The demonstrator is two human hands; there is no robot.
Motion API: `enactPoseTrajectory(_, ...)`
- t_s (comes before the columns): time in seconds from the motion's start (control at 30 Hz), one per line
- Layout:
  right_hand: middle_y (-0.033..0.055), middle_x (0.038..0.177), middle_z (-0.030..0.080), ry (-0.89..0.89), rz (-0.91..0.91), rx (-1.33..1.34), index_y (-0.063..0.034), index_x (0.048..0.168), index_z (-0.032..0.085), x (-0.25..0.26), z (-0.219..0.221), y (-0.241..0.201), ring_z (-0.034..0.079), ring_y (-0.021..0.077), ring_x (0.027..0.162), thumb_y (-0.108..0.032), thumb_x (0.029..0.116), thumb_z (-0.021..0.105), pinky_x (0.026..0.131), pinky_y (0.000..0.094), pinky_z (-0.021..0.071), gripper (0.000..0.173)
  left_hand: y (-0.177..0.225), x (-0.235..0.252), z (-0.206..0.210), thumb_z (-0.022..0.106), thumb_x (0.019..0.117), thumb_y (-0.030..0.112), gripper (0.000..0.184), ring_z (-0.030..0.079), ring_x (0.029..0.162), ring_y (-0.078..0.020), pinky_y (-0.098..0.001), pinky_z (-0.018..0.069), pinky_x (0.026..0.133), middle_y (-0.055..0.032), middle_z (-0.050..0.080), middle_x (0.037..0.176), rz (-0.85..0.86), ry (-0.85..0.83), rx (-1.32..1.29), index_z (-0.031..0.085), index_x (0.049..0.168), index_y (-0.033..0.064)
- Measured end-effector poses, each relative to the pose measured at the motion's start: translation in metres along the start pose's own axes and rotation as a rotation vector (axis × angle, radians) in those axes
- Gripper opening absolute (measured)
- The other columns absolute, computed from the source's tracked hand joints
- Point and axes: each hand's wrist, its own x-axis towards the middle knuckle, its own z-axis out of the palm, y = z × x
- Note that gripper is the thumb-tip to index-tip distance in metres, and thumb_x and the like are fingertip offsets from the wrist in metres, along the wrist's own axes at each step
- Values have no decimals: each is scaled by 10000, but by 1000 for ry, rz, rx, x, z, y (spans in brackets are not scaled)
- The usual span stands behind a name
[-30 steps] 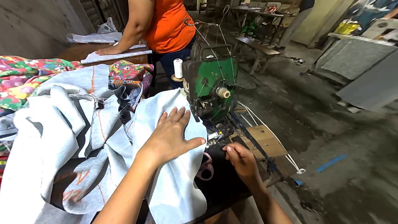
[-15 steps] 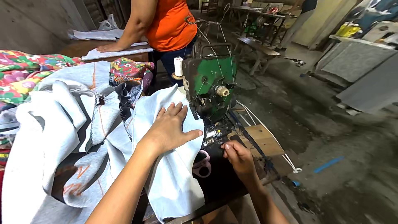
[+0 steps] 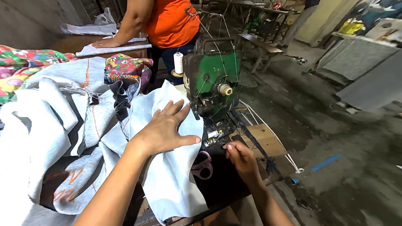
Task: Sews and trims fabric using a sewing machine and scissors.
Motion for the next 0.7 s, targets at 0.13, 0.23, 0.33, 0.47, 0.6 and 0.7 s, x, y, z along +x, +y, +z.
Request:
enactPoseTrajectory(0.13, -55, 692, 596, 12, 1, 13, 49, 922, 681, 0, 0, 0, 497, -105, 608, -93, 1009, 492, 584, 63, 420, 252, -4, -8, 16, 611, 905, 676, 803, 294, 1544, -356, -710, 153, 1194, -23, 486, 1588, 104, 171, 45, 557, 1500, 139)
enactPoseTrajectory(0.23, -53, 686, 592, 14, -2, 7, 56, 926, 682, -1, 1, 0, 497, -102, 603, -92, 1007, 493, 585, 65, 422, 253, -2, -15, 28, 572, 951, 614, 678, 395, 1498, -352, -709, 160, 1200, -53, 599, 1483, 167, 305, 77, 665, 1386, 104)
enactPoseTrajectory(0.33, -66, 679, 590, 13, 34, -2, 48, 922, 684, 1, 2, -2, 495, -102, 594, -88, 1000, 495, 574, 67, 419, 246, 3, -17, 29, 566, 972, 588, 658, 438, 1472, -347, -693, 204, 1200, -68, 600, 1481, 134, 315, 75, 647, 1407, 101)
enactPoseTrajectory(0.47, -78, 683, 588, 6, 64, 5, 43, 924, 684, 0, 0, -4, 489, -104, 589, -80, 1000, 493, 573, 66, 415, 239, 21, -16, 28, 603, 975, 570, 637, 453, 1452, -378, -677, 256, 1183, -99, 593, 1482, 32, 290, 76, 640, 1412, 108)
enactPoseTrajectory(0.6, -65, 677, 595, 20, 61, 4, 51, 915, 686, 2, 2, -4, 488, -105, 582, -78, 988, 498, 566, 65, 415, 240, 37, -14, 24, 570, 984, 608, 668, 412, 1479, -381, -689, 279, 1159, -88, 548, 1530, -87, 228, 135, 616, 1442, 123)
enactPoseTrajectory(0.7, -55, 677, 602, 33, 96, -26, 54, 917, 692, 1, 3, -7, 491, -101, 579, -84, 984, 491, 562, 72, 416, 253, 42, -14, 21, 558, 989, 614, 682, 393, 1489, -386, -701, 296, 1139, -73, 521, 1556, -138, 172, 152, 584, 1476, 138)
